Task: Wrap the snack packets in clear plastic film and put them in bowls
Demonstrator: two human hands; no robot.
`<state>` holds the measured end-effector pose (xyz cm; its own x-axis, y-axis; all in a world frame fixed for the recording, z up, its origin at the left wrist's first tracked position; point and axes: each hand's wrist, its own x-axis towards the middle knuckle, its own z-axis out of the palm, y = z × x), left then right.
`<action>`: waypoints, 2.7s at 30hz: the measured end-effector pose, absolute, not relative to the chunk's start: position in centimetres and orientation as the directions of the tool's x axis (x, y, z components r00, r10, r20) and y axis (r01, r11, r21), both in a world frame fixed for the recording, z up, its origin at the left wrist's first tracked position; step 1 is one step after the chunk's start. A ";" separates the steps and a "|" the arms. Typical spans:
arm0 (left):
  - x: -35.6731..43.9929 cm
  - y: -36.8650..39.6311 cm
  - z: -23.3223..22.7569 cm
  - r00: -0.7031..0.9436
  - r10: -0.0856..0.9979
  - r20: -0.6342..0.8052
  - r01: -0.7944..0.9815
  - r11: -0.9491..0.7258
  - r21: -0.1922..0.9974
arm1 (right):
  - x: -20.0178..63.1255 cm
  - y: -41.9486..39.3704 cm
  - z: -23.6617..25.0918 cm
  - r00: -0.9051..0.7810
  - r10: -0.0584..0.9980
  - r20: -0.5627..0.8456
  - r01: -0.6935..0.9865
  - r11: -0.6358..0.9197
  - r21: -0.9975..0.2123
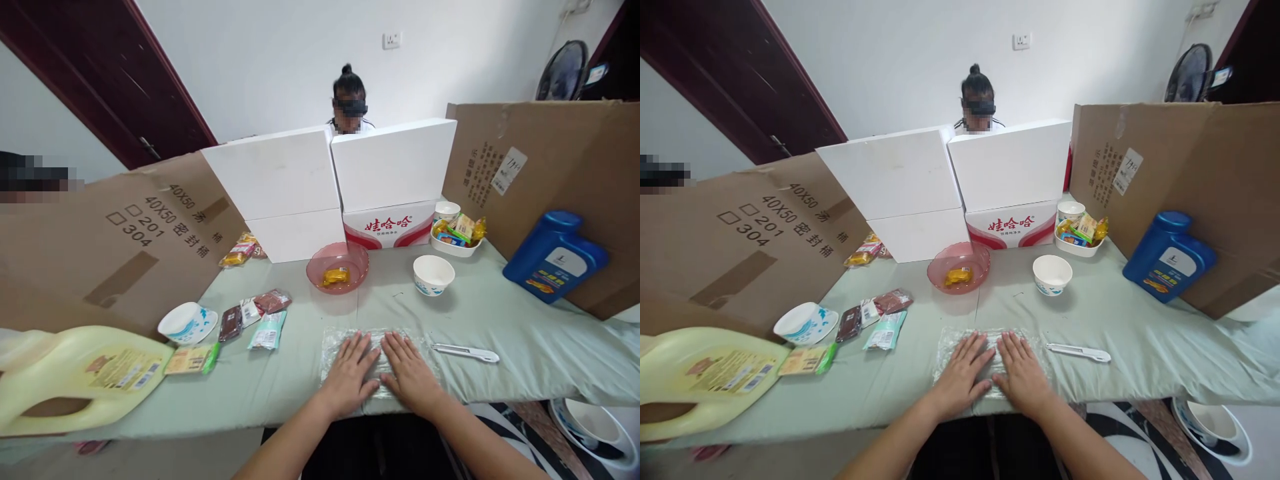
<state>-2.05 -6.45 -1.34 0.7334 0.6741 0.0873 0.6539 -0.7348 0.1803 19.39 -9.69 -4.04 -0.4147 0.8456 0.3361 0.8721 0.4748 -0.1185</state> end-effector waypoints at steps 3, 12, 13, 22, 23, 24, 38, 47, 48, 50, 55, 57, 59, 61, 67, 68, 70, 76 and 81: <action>-5.9 -6.1 -1.2 0.681 0.726 0.095 0.712 -0.687 0.145 | 23.1 -10.5 -5.3 -0.360 0.873 0.330 0.907 0.410 -0.097; -10.2 -9.1 0.2 0.766 0.607 0.213 0.570 -0.794 0.211 | 28.1 -15.0 -1.2 -0.607 0.766 0.213 0.738 0.642 -0.207; -10.0 -9.4 0.3 0.768 0.598 0.229 0.556 -0.800 0.224 | 28.0 -15.2 -1.0 -0.597 0.773 0.215 0.740 0.634 -0.223; -10.8 -9.8 1.3 0.625 0.740 0.250 0.647 -0.670 0.364 | 26.5 -15.0 -0.9 -0.340 0.910 0.235 0.726 0.413 -0.550; -10.6 -9.4 1.2 0.581 0.781 0.229 0.691 -0.622 0.367 | 26.3 -14.4 -1.1 -0.276 0.934 0.228 0.747 0.357 -0.561; -10.2 -9.0 1.0 0.536 0.818 0.210 0.733 -0.574 0.364 | 26.0 -13.8 -1.4 -0.212 0.951 0.225 0.773 0.304 -0.557; -6.2 -6.0 -0.6 0.174 0.959 0.224 0.973 -0.203 0.114 | 23.5 -9.5 -1.9 -0.058 0.981 0.183 0.992 0.077 -0.098; -1.5 -9.7 -1.1 0.648 0.752 0.125 0.732 -0.659 0.173 | 20.1 -10.1 -2.3 -0.478 0.784 0.397 0.845 0.534 -0.036; -1.5 -9.7 -1.3 0.651 0.755 0.080 0.736 -0.653 0.179 | 20.1 -10.1 -2.9 -0.511 0.780 0.362 0.830 0.556 -0.028; -2.0 -9.4 -1.7 0.643 0.765 0.026 0.750 -0.637 0.177 | 20.7 -10.3 -4.1 -0.499 0.804 0.322 0.846 0.533 -0.020; -4.8 -9.1 -2.1 0.604 0.795 0.051 0.787 -0.606 0.115 | 24.0 -12.0 -5.2 -0.424 0.832 0.358 0.894 0.448 0.017; -5.2 -9.7 -1.7 0.550 0.826 0.126 0.821 -0.562 0.104 | 24.9 -13.4 -5.0 -0.429 0.823 0.371 0.892 0.451 0.032; -4.7 -10.7 -1.1 0.506 0.838 0.202 0.831 -0.537 0.145 | 25.4 -15.0 -4.7 -0.443 0.816 0.371 0.887 0.460 0.047; -3.5 -11.9 -0.6 0.537 0.813 0.225 0.782 -0.580 0.228 | 25.6 -16.6 -4.5 -0.452 0.810 0.373 0.881 0.470 0.047; 0.0 -13.0 -0.6 0.717 0.683 0.139 0.613 -0.713 0.342 | 26.4 -19.3 -3.0 -0.495 0.802 0.335 0.824 0.555 -0.110; 0.1 -12.9 -0.7 0.723 0.678 0.132 0.606 -0.715 0.350 | 26.7 -19.4 -2.5 -0.502 0.797 0.336 0.812 0.568 -0.132; -0.2 -12.7 -0.8 0.745 0.657 0.119 0.575 -0.722 0.385 | 27.1 -19.4 -0.9 -0.539 0.770 0.342 0.771 0.614 -0.167; -1.5 -12.8 -1.3 0.817 0.550 0.173 0.377 -0.737 0.561 | 24.3 -16.6 4.0 -0.535 0.782 0.319 0.576 0.614 -0.540; -1.7 -13.4 -3.6 0.666 0.707 0.238 0.433 -0.626 0.649 | 18.5 -9.6 3.0 -0.318 0.938 0.135 0.636 0.317 -0.704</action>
<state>-1.74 -13.39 -3.59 0.6662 0.7068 0.2380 0.4327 -0.6262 0.6485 18.45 -9.58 2.99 -0.3183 0.9384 0.1345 0.6361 0.3167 -0.7036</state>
